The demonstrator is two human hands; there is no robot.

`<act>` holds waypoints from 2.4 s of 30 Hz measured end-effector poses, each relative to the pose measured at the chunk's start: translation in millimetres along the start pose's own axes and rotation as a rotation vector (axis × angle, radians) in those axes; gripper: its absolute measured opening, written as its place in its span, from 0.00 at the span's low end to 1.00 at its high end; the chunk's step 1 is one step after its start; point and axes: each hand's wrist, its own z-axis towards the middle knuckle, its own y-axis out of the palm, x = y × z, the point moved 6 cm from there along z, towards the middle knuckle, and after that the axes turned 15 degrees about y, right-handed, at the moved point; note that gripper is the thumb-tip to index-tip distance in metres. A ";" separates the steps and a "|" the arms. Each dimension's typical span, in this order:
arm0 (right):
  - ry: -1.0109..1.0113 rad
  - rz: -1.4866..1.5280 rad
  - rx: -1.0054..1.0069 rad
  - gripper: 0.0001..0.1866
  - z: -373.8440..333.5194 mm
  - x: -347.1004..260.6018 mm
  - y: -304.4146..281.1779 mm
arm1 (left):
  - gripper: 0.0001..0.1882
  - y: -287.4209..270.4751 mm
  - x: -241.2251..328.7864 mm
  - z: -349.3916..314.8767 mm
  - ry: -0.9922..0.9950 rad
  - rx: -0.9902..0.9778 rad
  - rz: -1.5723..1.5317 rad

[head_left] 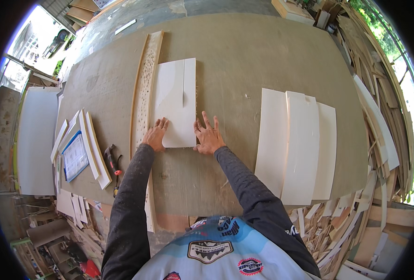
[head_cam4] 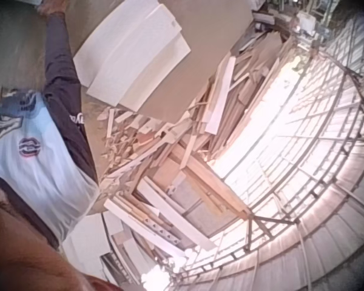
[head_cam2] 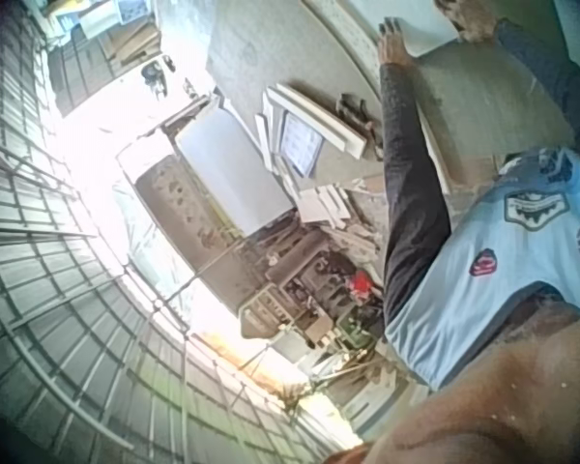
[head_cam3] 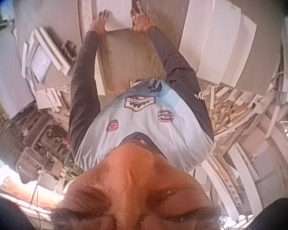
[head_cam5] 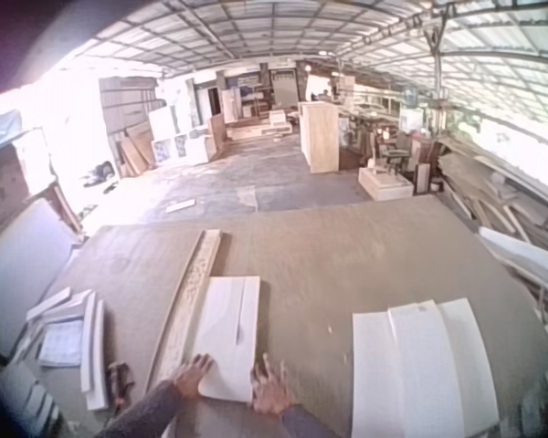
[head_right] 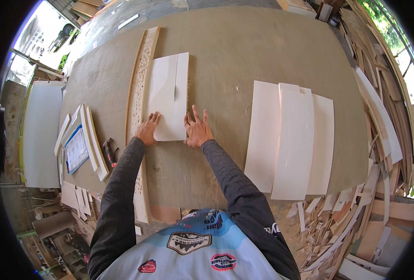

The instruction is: The person cleans and peels protective film from several white wooden panels on a workbench, then stacks them and picks up a nail gun.

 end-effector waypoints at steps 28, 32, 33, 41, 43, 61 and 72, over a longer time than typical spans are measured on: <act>0.015 -0.042 0.011 0.56 78.3 20.7 -27.4 | 0.65 -45.3 -33.9 62.1 -0.058 -0.071 0.133; 0.010 -0.053 0.010 0.56 87.7 20.1 -31.9 | 0.65 -42.2 -46.0 69.1 -0.066 -0.055 0.203; 0.014 -0.050 0.010 0.56 90.1 21.7 -32.7 | 0.65 -44.4 -45.9 71.9 -0.063 -0.057 0.201; 0.022 -0.052 0.002 0.56 107.9 25.8 -38.6 | 0.62 -59.1 -51.4 84.9 -0.043 -0.052 0.233; 0.021 -0.049 0.008 0.56 112.0 30.1 -38.9 | 0.62 -63.7 -50.4 88.6 -0.044 -0.033 0.233; 0.012 0.011 0.042 0.56 140.0 45.1 -45.9 | 0.64 -74.8 -74.6 112.0 -0.077 -0.038 0.158; 0.196 0.315 0.492 0.44 175.7 148.1 -50.9 | 0.65 -93.4 -101.4 145.9 -0.044 0.062 0.141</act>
